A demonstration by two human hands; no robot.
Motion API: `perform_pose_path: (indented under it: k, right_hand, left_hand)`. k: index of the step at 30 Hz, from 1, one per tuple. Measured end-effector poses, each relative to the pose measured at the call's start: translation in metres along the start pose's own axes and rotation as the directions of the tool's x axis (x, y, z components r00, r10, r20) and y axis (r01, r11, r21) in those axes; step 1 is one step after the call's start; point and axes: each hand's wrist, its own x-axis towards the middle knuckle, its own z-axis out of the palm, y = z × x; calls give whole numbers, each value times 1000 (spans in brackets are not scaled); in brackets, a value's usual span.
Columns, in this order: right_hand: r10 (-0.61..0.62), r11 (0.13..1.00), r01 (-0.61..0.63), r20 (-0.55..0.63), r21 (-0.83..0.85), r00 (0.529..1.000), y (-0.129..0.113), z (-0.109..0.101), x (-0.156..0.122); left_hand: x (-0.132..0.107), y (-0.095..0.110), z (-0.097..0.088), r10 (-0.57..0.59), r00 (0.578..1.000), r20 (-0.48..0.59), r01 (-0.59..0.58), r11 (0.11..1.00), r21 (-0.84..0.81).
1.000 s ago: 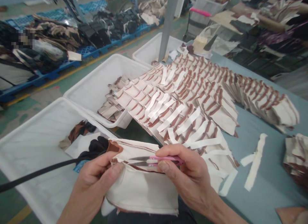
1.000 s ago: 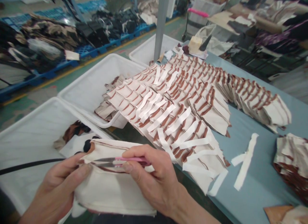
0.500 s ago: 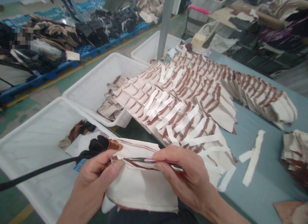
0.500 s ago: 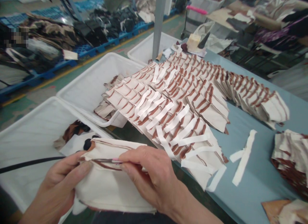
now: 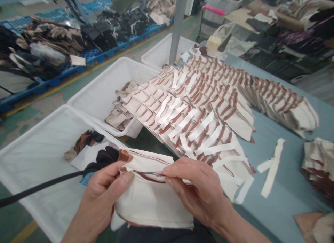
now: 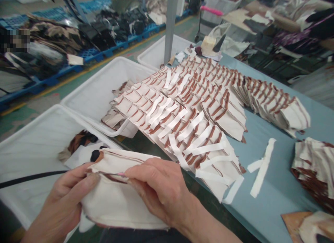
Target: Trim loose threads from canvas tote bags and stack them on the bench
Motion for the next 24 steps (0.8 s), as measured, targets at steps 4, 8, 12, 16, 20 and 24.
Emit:
perform_pose_path:
  k: [4, 8, 12, 16, 20, 24]
  right_hand:
    - [-6, 1000, 6, 15, -11, 1000, -2, 0, 0]
    - [-11, 999, 13, 49, -50, 999, -5, -3, 1]
    - [-23, 996, 29, 68, -89, 997, -8, -6, 3]
    - [-13, 994, 21, 72, -103, 997, -10, -7, 3]
    - [-24, 997, 28, 49, -65, 998, -9, -3, 0]
    - [-51, 998, 50, -8, -28, 999, -5, 5, -4]
  left_hand:
    - [-2, 0, -1, -8, 1000, -1, 8, 1000, 2]
    - [-1, -6, -8, 8, 1000, 12, -8, 1000, 13]
    - [0, -12, -15, 22, 999, 45, -25, 998, 51]
    - [-1, -12, -17, 78, 996, 51, -86, 982, 167]
    - [-6, -8, -14, 109, 991, 73, -123, 962, 243]
    - [-6, -6, -11, 123, 991, 58, -134, 960, 247]
